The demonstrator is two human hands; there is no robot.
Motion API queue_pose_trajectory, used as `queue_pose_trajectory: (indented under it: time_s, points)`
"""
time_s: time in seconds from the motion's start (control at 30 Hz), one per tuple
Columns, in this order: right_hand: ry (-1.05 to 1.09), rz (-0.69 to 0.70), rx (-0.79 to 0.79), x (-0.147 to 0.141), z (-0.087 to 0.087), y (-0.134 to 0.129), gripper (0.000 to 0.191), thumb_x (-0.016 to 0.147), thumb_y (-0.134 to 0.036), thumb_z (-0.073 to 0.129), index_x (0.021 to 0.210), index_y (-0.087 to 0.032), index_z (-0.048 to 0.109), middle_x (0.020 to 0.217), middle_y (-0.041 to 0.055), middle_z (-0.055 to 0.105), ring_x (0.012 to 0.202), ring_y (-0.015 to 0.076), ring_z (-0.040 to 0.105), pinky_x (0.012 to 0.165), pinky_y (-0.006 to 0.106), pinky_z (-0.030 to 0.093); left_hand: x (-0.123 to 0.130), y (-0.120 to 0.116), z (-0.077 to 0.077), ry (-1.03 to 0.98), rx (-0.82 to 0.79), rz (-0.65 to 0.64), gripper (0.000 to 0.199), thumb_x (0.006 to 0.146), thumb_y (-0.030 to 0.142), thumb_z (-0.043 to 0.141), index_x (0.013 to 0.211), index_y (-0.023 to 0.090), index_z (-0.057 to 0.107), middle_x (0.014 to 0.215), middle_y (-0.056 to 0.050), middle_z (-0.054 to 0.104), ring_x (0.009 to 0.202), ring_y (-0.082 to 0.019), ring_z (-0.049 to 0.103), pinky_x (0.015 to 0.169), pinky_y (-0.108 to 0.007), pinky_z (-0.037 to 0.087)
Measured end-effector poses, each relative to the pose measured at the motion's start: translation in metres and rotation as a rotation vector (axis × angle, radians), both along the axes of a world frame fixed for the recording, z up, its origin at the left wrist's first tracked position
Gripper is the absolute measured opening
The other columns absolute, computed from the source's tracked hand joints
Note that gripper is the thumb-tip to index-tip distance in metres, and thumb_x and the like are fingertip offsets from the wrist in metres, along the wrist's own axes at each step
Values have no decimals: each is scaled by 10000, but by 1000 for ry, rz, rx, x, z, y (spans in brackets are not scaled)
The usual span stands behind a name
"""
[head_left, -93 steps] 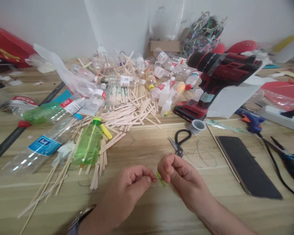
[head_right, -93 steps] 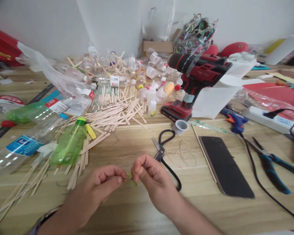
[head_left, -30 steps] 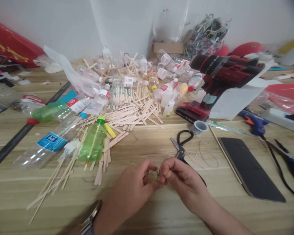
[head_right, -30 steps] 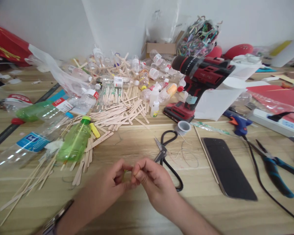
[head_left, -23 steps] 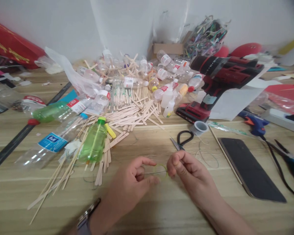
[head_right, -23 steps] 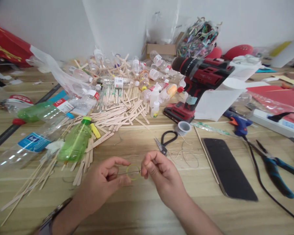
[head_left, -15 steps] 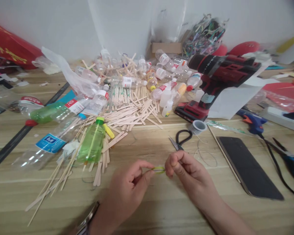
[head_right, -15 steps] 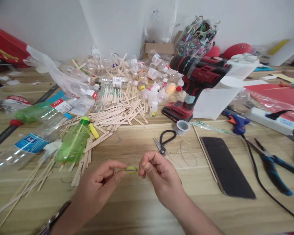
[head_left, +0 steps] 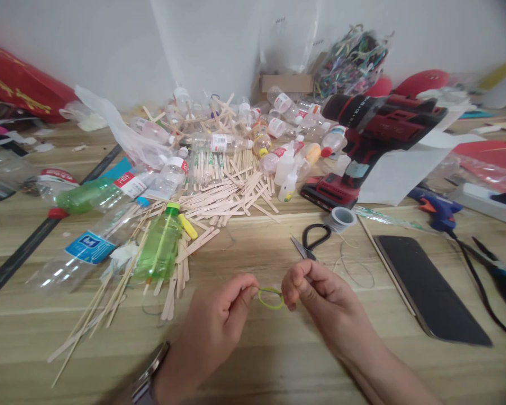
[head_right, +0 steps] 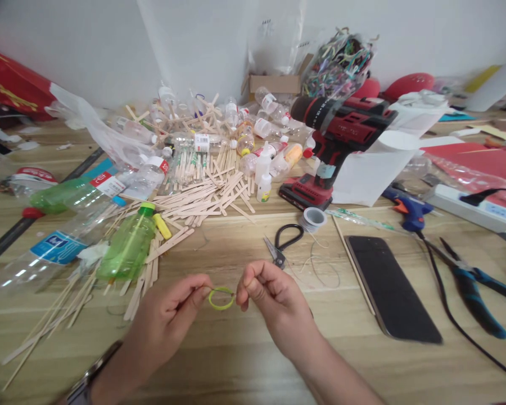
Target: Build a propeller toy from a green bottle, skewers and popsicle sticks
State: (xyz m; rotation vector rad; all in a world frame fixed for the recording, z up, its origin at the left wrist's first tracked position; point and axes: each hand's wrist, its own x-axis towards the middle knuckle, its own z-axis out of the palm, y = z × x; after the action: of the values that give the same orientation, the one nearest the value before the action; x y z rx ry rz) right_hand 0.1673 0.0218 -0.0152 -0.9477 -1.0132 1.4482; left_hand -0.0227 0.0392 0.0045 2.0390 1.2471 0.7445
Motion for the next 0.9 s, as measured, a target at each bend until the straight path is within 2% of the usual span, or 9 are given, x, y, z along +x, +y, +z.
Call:
queue_pose_trajectory:
  time_s: [0.17, 0.33, 0.4, 0.57, 0.67, 0.8, 0.9]
  points:
    - [21, -11, -10, 2, -3, 3, 245, 904, -418, 644, 792, -208, 586, 651, -27, 591, 612, 106, 502, 594, 229, 384, 3, 4, -3, -16, -66, -23, 235, 956, 280, 447, 818, 214, 625, 586, 60, 563, 528, -104, 522, 514, -195, 372]
    - [5, -51, -5, 2, -3, 5, 246, 896, -434, 651, 808, -214, 584, 680, -29, 578, 647, 113, 474, 638, 238, 366, 6, 7, -7, -24, 58, -112, 167, 939, 195, 457, 834, 196, 586, 808, -9, 605, 773, -146, 579, 708, -239, 432]
    - [17, -40, -17, 1, -3, 5, 251, 888, -431, 662, 796, -211, 587, 690, -25, 570, 667, 119, 465, 653, 243, 356, 6, 7, -7, -41, 63, -123, 166, 945, 186, 429, 845, 193, 561, 856, -24, 597, 799, -148, 575, 731, -248, 439]
    - [204, -10, -120, -4, -5, 6, 254, 840, -418, 717, 791, -209, 583, 652, -27, 536, 642, 128, 446, 641, 250, 347, 7, 3, -3, -19, -111, -26, 170, 932, 243, 418, 822, 205, 542, 664, 30, 555, 578, -125, 517, 551, -231, 391]
    - [260, 2, -154, -6, -5, 7, 252, 823, -401, 736, 783, -205, 583, 649, -22, 539, 643, 132, 457, 648, 253, 359, 8, 1, 0, -19, -195, 33, 162, 894, 267, 460, 789, 208, 569, 574, 57, 504, 518, -115, 483, 503, -219, 352]
    - [235, 10, -167, -6, -4, 6, 262, 814, -413, 742, 784, -204, 588, 662, -14, 564, 653, 137, 474, 657, 258, 366, 10, -1, -1, 7, -195, 69, 144, 836, 306, 545, 754, 210, 614, 483, 94, 348, 443, -100, 394, 458, -213, 270]
    - [212, 10, -161, -6, -4, 5, 273, 809, -424, 745, 785, -200, 591, 669, -8, 586, 654, 140, 482, 663, 266, 369, 10, -2, -5, -7, -166, 99, 144, 832, 310, 557, 763, 208, 632, 474, 103, 288, 422, -92, 348, 442, -211, 232]
